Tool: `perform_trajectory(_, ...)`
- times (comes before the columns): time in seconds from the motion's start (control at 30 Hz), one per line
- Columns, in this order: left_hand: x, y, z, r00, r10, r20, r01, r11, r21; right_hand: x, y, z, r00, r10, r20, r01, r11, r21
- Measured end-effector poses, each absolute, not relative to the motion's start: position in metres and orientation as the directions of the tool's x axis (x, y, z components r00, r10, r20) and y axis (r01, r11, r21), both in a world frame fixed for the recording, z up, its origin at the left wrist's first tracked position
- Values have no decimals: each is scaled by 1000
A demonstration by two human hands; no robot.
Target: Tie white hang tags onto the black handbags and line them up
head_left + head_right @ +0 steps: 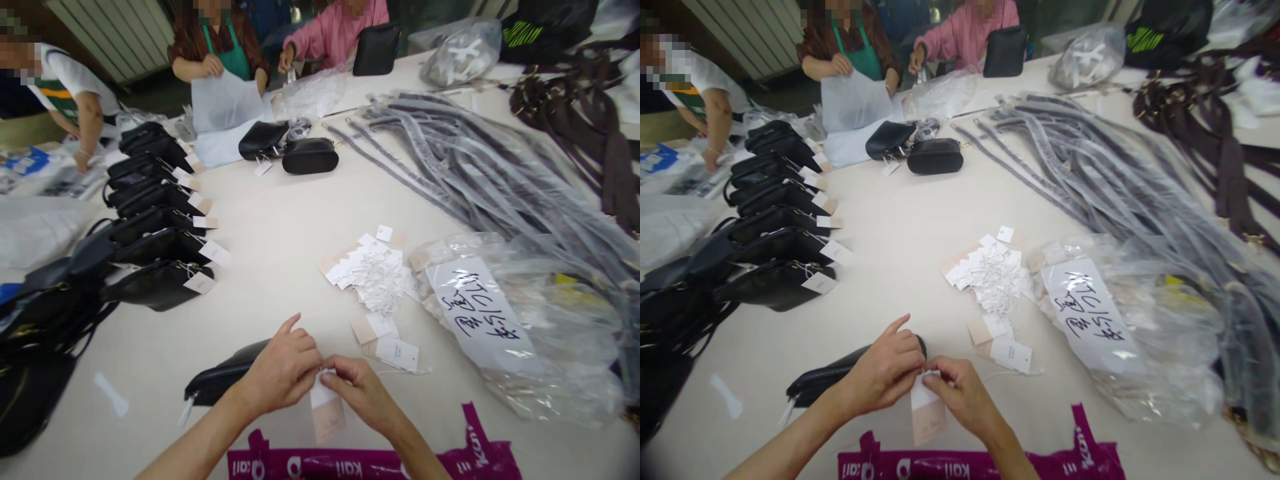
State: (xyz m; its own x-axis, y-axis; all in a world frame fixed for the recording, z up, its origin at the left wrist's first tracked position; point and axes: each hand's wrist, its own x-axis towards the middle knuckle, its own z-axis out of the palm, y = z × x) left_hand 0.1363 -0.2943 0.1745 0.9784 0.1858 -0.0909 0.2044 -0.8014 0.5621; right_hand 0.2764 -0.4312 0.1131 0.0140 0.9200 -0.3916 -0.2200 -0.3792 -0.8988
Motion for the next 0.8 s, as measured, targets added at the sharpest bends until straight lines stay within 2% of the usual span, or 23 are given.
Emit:
perform_trajectory(0.2, 139, -288, 182, 985, 157, -72, 160, -676, 720, 276, -429, 121, 64, 934, -351, -178, -335, -925)
perform_trajectory(0.47, 143, -275, 180, 976, 182, -123, 204, -537, 819, 261, -424, 134, 20, 928, -373, -246, -357, -901)
perform_trajectory(0.53, 143, -270, 179, 966, 214, -143, 232, -484, 844, 257, -424, 133, 161, 937, -309, -135, -290, -948)
perform_trajectory(0.63, 143, -266, 178, 952, 254, -171, 267, -411, 872, 255, -425, 130, 457, 889, -30, 275, -174, -946)
perform_trajectory(0.7, 143, -265, 176, 946, 269, -182, 277, -376, 884, 255, -424, 131, 495, 861, 115, 447, -139, -884)
perform_trajectory(0.8, 142, -264, 175, 941, 282, -187, 280, -337, 899, 257, -422, 137, 487, 852, 191, 523, -109, -845)
